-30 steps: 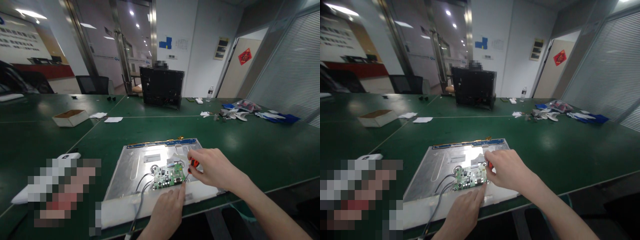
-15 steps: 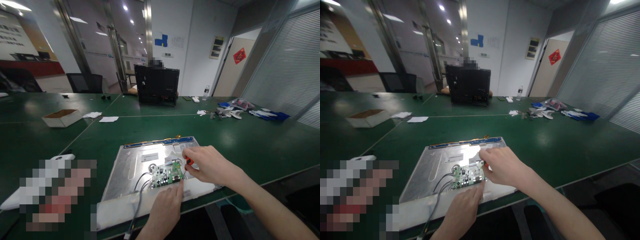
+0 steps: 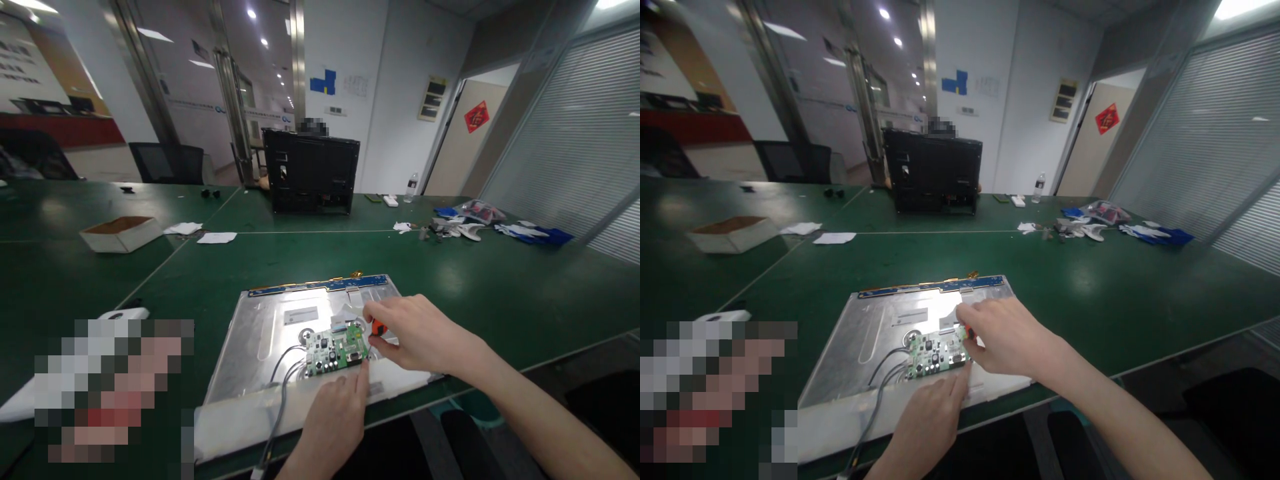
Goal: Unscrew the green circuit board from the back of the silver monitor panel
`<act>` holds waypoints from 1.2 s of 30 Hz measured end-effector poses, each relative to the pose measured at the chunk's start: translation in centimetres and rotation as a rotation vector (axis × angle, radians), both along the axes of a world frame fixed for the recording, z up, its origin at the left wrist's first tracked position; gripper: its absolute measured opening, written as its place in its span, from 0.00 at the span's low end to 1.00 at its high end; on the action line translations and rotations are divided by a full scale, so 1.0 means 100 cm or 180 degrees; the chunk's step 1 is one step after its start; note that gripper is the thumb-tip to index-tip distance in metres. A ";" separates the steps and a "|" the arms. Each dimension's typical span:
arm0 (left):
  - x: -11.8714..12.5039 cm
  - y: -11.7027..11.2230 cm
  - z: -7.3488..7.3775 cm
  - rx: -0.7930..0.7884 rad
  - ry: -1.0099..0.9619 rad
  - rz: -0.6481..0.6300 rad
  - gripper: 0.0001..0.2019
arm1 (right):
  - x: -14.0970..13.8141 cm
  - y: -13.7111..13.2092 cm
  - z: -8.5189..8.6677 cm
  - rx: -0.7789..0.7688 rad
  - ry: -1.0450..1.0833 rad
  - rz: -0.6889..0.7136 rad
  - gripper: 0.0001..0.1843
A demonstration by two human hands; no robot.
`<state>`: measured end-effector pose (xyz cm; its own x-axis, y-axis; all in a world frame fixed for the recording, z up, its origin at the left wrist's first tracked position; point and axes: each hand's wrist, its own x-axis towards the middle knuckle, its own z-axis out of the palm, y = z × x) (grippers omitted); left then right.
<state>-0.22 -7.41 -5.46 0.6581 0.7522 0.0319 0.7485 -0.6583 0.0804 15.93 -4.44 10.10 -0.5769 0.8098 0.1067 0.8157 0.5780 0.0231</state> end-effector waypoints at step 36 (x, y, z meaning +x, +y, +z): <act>0.000 0.002 0.003 0.0006 -0.0105 -0.0071 0.27 | -0.004 0.003 0.002 0.0080 -0.0212 -0.0345 0.05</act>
